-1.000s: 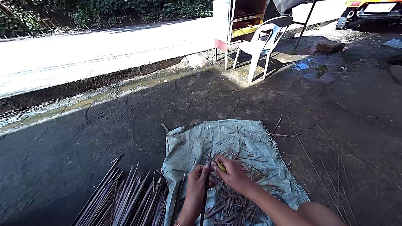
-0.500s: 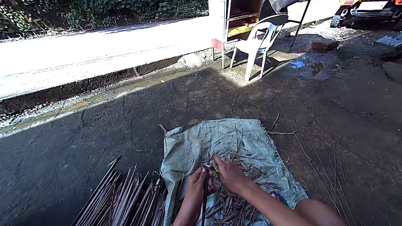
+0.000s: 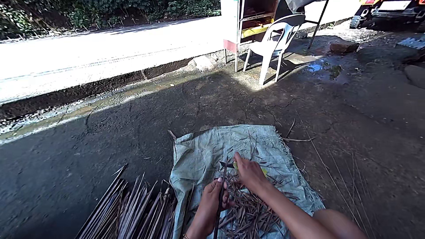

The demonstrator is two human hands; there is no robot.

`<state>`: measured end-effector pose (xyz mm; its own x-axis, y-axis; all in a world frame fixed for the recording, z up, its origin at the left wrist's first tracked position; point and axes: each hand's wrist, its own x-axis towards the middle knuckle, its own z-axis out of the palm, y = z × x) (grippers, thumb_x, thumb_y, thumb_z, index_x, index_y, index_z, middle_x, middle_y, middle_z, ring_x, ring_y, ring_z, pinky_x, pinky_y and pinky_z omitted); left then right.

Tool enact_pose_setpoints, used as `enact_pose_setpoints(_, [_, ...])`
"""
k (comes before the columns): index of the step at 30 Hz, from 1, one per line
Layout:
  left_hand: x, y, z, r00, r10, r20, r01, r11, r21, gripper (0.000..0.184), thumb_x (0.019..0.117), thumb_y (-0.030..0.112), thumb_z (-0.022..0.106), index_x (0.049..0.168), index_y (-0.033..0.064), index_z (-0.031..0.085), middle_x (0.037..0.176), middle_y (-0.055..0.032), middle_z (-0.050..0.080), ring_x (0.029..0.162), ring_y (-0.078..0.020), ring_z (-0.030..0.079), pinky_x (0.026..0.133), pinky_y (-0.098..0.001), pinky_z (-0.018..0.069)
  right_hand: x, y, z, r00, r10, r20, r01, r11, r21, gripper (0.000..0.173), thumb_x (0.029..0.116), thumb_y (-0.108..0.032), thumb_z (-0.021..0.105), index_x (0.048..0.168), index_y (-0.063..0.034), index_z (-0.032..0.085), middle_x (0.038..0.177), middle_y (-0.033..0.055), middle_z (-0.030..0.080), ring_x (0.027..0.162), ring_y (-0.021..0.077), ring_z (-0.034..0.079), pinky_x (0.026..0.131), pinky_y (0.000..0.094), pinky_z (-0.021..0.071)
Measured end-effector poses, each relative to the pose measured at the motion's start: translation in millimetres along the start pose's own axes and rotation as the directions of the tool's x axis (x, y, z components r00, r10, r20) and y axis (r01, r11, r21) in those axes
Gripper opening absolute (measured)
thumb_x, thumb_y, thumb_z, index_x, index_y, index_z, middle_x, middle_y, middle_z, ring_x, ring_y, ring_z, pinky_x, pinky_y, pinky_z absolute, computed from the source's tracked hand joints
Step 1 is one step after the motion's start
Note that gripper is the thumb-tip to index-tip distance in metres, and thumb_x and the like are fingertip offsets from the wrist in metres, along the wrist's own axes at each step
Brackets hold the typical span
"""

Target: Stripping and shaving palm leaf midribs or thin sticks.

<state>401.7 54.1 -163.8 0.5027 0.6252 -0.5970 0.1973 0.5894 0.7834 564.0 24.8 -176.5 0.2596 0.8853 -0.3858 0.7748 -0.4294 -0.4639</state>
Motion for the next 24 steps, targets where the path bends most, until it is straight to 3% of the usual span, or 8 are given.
enact_pose_setpoints(6, [-4.0,-2.9,2.1,0.997,-0.058,0.047,0.059,0.998,-0.016,0.041,0.1142,0.018,0.023,0.084,0.0103,0.050,0.054,0.0053,0.044,0.048,-0.0077,0.052,0.062,-0.0289,0.0582,9.2,17.3,-14.1,0.971,0.205,-0.125,-0.190,0.974,0.126,0.033,0.1090,-0.012,0.042,0.140,-0.0023,0.047,0.115,0.0243,0.069,0.111,0.0419,0.068,0.092,0.0560,0.0517])
enact_pose_setpoints(11, [0.7,-2.6,-2.7,0.999,-0.026,0.019,0.027,0.999,-0.040,0.042,0.1143,0.018,0.022,0.084,0.0102,0.050,0.054,0.0056,0.044,0.047,-0.0073,0.051,0.061,-0.0283,0.0580,-8.6,8.5,5.4,0.990,-0.103,-0.101,0.122,0.971,0.204,0.032,0.1055,-0.017,0.052,0.130,0.0030,0.055,0.102,0.0245,0.069,0.098,0.0416,0.069,0.085,0.0567,0.0532])
enact_pose_setpoints(14, [2.5,0.0,-2.5,1.000,-0.007,0.003,0.007,0.999,-0.046,0.042,0.1143,0.018,0.022,0.083,0.0107,0.049,0.053,0.0061,0.043,0.046,-0.0067,0.049,0.058,-0.0267,0.0566,-19.5,-8.5,12.2,0.984,-0.168,0.059,0.161,0.982,0.102,0.030,0.1057,-0.011,0.049,0.132,0.0026,0.054,0.110,0.0257,0.069,0.106,0.0429,0.068,0.089,0.0578,0.0520])
enact_pose_setpoints(17, [2.4,-0.3,-0.5,1.000,-0.017,0.011,0.017,0.999,-0.040,0.041,0.1144,0.018,0.022,0.083,0.0108,0.047,0.052,0.0062,0.041,0.045,-0.0059,0.047,0.057,-0.0254,0.0559,-14.6,-10.2,11.5,0.995,-0.096,0.027,0.095,0.995,0.024,0.032,0.1066,-0.007,0.043,0.136,0.0011,0.052,0.116,0.0257,0.068,0.107,0.0435,0.068,0.088,0.0571,0.0530])
enact_pose_setpoints(21, [-1.3,-2.5,0.8,0.997,-0.023,0.067,0.025,0.999,-0.043,0.042,0.1139,0.017,0.022,0.082,0.0114,0.048,0.052,0.0069,0.041,0.045,-0.0057,0.047,0.057,-0.0255,0.0552,8.8,15.3,-9.7,0.989,0.138,-0.062,-0.131,0.986,0.102,0.036,0.1095,-0.011,0.039,0.144,-0.0020,0.047,0.119,0.0255,0.067,0.114,0.0434,0.066,0.094,0.0572,0.0514])
enact_pose_setpoints(24, [-0.4,-4.0,-2.3,0.998,-0.014,0.053,0.016,0.999,-0.047,0.043,0.1139,0.017,0.022,0.081,0.0108,0.049,0.052,0.0067,0.041,0.045,-0.0060,0.047,0.057,-0.0261,0.0557,6.2,23.6,-15.1,0.988,0.112,-0.107,-0.095,0.984,0.152,0.034,0.1079,-0.010,0.044,0.139,0.0003,0.051,0.114,0.0267,0.068,0.110,0.0436,0.067,0.092,0.0569,0.0516])
